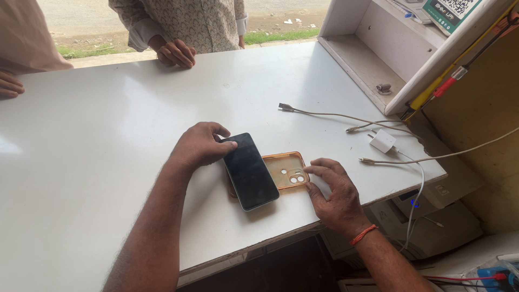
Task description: The person wipes a smartphone with a cloth, then pries open the phone and works on its internal components on a cluttered repair bench, using a screwdriver on the exposed board while a multimeter sits nearby.
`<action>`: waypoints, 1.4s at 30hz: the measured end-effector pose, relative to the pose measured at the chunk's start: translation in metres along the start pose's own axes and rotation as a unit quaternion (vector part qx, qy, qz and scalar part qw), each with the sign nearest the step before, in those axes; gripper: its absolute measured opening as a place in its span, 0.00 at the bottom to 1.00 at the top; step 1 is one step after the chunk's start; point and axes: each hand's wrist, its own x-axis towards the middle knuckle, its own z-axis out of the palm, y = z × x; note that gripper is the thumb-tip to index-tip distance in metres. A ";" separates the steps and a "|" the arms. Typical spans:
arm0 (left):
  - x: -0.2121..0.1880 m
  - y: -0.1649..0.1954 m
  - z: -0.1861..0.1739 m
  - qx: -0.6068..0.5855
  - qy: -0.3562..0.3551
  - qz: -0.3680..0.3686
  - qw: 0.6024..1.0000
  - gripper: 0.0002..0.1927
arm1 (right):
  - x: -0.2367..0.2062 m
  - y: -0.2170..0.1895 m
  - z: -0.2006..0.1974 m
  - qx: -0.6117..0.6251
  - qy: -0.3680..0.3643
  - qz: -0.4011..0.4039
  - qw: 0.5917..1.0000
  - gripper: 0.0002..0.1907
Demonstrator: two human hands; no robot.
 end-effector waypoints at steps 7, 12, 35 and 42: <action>-0.005 0.017 0.024 0.035 0.048 0.034 0.998 0.21 | 0.000 0.003 0.004 0.034 -0.011 -0.005 0.999 0.07; -0.012 0.020 0.042 0.072 0.136 0.078 0.985 0.20 | -0.001 0.000 0.003 0.008 -0.019 -0.021 1.000 0.07; -0.013 0.011 0.062 0.213 0.137 0.073 0.965 0.46 | -0.034 0.003 0.008 -0.189 -0.110 -0.008 0.976 0.32; -0.068 0.031 0.084 0.315 0.106 0.041 0.942 0.59 | -0.037 0.002 0.004 -0.140 -0.111 0.034 0.983 0.29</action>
